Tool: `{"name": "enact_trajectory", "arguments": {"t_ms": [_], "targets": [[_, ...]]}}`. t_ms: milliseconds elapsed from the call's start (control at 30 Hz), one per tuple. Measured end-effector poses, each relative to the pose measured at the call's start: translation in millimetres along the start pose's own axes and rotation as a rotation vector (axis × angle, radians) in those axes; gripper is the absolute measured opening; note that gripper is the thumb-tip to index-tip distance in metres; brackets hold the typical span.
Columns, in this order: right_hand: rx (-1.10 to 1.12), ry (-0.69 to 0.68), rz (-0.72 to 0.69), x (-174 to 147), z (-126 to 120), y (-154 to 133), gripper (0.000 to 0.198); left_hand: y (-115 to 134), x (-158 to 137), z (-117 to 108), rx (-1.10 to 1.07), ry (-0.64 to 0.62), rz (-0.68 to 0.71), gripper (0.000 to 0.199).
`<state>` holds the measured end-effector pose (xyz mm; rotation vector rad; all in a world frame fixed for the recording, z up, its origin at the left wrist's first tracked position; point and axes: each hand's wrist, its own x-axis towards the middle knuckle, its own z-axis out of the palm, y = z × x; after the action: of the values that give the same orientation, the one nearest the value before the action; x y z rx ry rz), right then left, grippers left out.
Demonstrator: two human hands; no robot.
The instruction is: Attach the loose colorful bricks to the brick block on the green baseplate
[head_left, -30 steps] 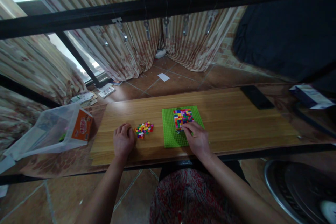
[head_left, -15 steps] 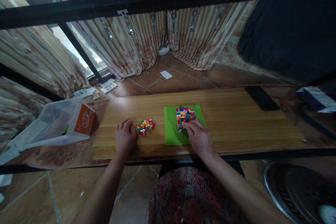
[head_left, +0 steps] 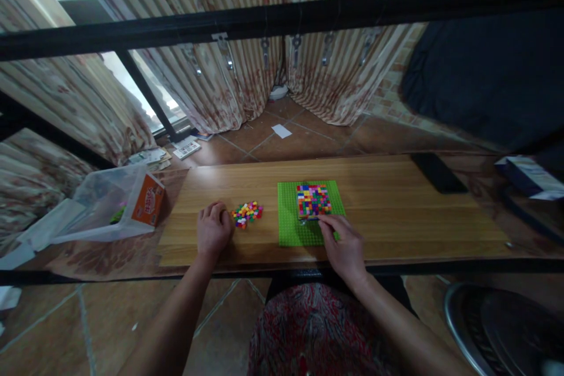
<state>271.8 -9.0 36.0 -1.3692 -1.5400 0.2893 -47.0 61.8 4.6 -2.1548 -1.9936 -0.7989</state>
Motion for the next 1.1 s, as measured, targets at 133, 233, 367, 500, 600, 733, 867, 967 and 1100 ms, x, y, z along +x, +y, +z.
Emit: {"name": "enact_trajectory", "arguments": {"t_ms": [133,233,367,500,600,733,867,967,1100], "targets": [[0.068,-0.139,-0.002,-17,5,-11,0.018,2,0,-1,0.005,0.0,-0.029,0.022],[0.096,-0.269,-0.035,-27,21,-20,0.018,5,-1,-3,0.003,-0.017,-0.047,0.022],[0.067,-0.355,-0.099,-24,52,-30,0.019,7,-1,-3,0.002,-0.027,-0.062,0.02],[-0.017,-0.384,-0.107,-4,86,-35,0.019,8,-2,-2,-0.003,-0.02,-0.069,0.019],[-0.136,-0.464,-0.088,12,106,-37,0.017,8,-2,-2,-0.01,-0.021,-0.068,0.019],[-0.271,-0.54,-0.069,22,120,-40,0.014,7,-3,-2,-0.015,-0.013,-0.074,0.02],[-0.346,-0.557,-0.069,23,125,-42,0.012,6,-3,-1,-0.02,-0.011,-0.076,0.021],[-0.325,-0.541,-0.09,19,125,-41,0.01,7,-2,-2,-0.021,-0.013,-0.068,0.02],[-0.14,-0.495,-0.109,5,114,-39,0.01,7,-2,-3,-0.018,-0.02,-0.063,0.02]]}}
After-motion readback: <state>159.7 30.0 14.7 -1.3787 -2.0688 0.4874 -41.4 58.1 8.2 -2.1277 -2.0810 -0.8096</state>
